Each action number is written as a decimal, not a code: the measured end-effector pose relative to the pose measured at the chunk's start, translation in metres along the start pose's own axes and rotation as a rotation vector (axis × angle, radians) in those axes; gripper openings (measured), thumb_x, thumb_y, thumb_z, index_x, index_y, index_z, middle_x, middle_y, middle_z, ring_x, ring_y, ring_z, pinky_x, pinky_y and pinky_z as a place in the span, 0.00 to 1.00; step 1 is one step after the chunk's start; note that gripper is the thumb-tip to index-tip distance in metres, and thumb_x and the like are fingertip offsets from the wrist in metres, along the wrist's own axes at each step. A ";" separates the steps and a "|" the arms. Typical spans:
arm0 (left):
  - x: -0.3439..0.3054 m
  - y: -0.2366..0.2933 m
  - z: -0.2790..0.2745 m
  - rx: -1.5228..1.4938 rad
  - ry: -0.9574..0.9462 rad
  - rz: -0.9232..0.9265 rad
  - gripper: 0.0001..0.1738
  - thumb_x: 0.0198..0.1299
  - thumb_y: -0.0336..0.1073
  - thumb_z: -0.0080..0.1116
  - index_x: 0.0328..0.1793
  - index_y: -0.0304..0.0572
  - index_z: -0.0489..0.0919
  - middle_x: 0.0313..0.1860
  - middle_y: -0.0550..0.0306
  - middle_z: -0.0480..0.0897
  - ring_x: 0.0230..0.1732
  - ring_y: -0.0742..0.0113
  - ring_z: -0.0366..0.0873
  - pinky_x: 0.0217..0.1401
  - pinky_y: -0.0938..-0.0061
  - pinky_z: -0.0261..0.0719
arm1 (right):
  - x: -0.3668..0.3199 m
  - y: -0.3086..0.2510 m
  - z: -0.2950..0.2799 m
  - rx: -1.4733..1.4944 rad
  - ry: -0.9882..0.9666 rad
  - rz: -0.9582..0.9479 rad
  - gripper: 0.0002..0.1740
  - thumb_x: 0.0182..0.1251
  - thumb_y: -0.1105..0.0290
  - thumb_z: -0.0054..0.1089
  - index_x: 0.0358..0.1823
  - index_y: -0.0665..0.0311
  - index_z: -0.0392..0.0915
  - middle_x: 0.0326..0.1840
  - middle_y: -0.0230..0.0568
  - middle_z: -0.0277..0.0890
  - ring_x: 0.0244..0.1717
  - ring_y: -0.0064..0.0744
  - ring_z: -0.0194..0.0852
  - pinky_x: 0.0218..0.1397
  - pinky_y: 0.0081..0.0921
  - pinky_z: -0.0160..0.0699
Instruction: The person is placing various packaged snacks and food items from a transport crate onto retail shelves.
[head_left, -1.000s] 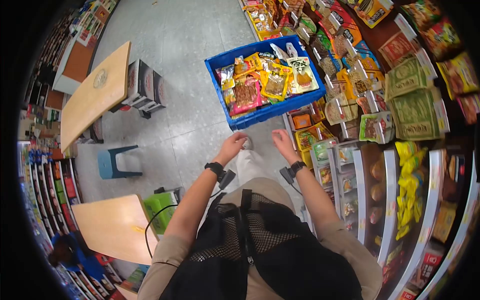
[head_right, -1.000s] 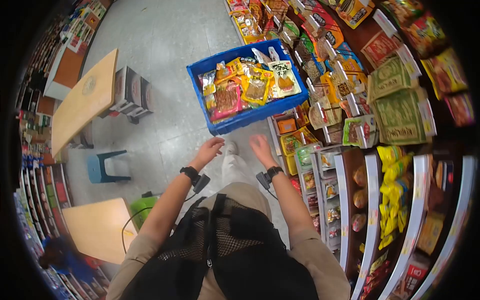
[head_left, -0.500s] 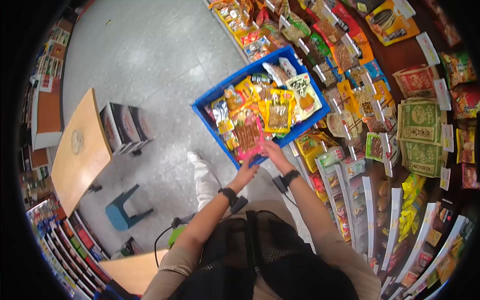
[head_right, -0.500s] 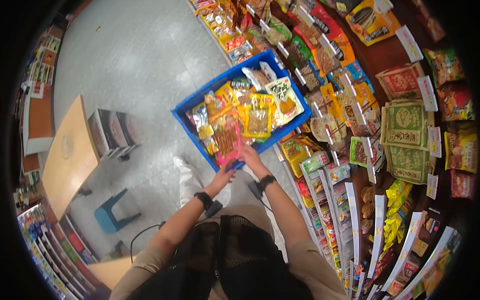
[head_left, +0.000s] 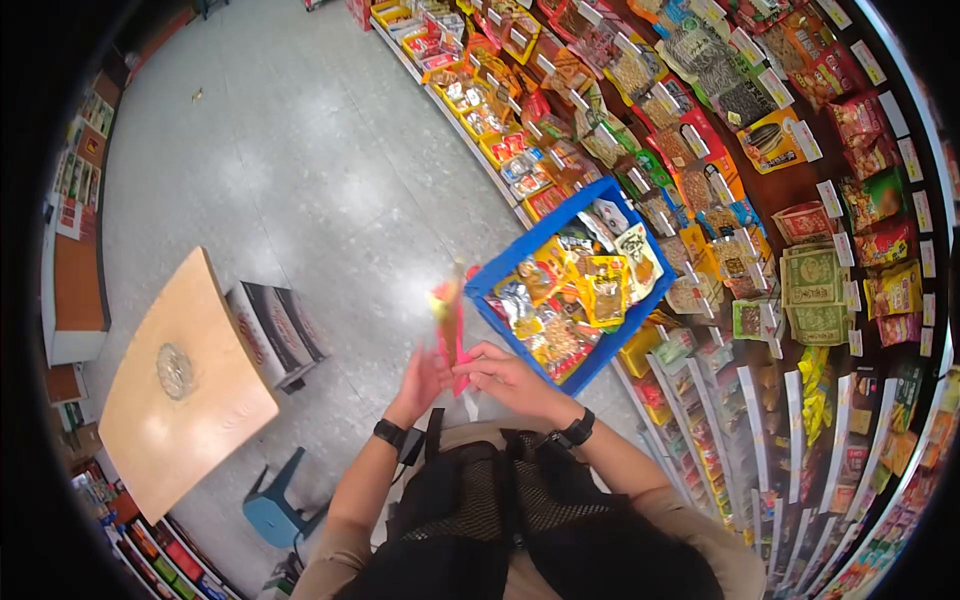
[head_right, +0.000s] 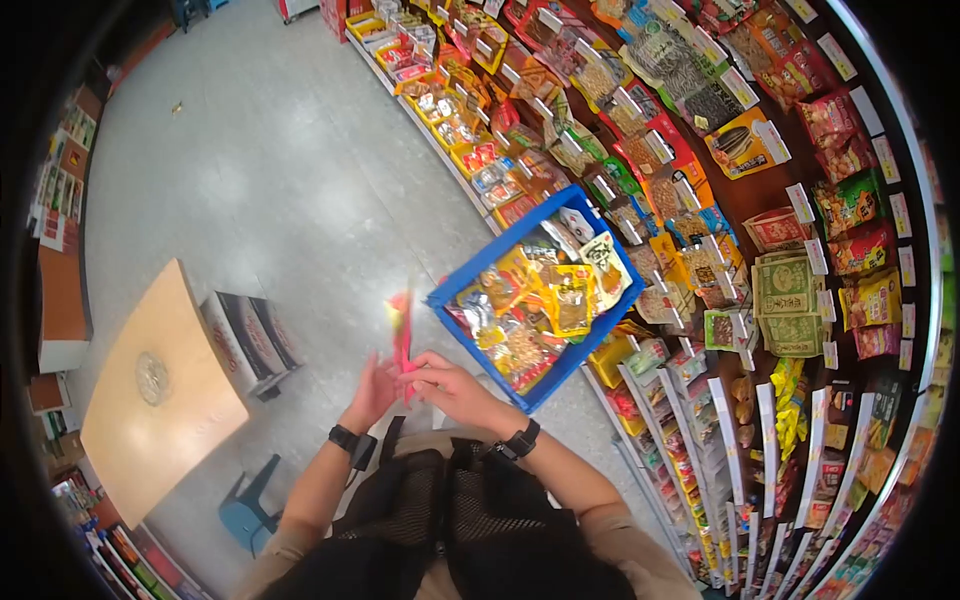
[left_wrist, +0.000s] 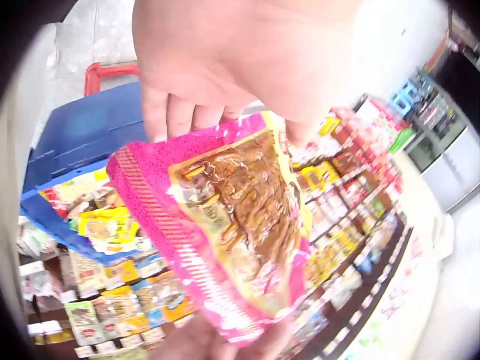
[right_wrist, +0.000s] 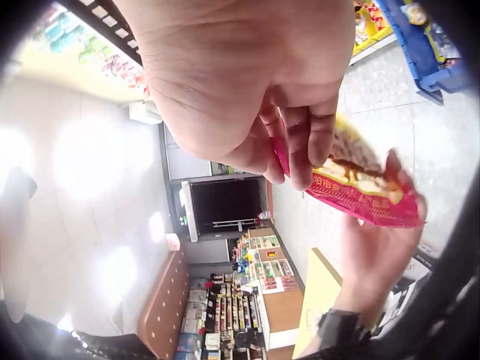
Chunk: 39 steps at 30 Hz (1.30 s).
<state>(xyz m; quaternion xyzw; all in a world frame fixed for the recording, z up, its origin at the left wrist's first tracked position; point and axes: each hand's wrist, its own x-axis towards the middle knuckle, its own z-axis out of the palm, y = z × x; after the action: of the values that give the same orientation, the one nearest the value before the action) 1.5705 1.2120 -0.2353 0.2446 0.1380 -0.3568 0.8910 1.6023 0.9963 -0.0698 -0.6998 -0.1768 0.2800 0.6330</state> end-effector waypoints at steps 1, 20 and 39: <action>-0.012 0.027 0.001 -0.065 0.073 0.034 0.32 0.73 0.60 0.40 0.70 0.44 0.67 0.63 0.51 0.78 0.58 0.62 0.79 0.62 0.63 0.75 | 0.012 -0.005 0.006 -0.050 0.006 -0.022 0.15 0.74 0.70 0.52 0.57 0.66 0.79 0.53 0.37 0.68 0.49 0.27 0.74 0.52 0.24 0.75; 0.034 0.337 -0.011 0.477 0.366 0.321 0.22 0.74 0.42 0.50 0.66 0.35 0.73 0.59 0.55 0.81 0.58 0.67 0.79 0.63 0.69 0.74 | 0.320 0.009 -0.036 0.444 0.126 0.056 0.24 0.71 0.68 0.61 0.64 0.69 0.68 0.54 0.38 0.77 0.52 0.20 0.75 0.53 0.23 0.78; 0.277 0.659 -0.013 0.672 0.358 0.229 0.15 0.71 0.44 0.55 0.44 0.39 0.83 0.31 0.69 0.81 0.29 0.82 0.73 0.32 0.82 0.68 | 0.653 -0.059 -0.208 0.203 0.422 0.069 0.16 0.73 0.65 0.59 0.55 0.68 0.77 0.47 0.33 0.82 0.48 0.17 0.76 0.53 0.22 0.77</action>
<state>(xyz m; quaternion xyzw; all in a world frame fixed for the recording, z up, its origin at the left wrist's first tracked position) 2.2291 1.4735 -0.1405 0.5948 0.1386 -0.2319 0.7571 2.2464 1.2342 -0.1129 -0.6810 0.0124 0.1655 0.7132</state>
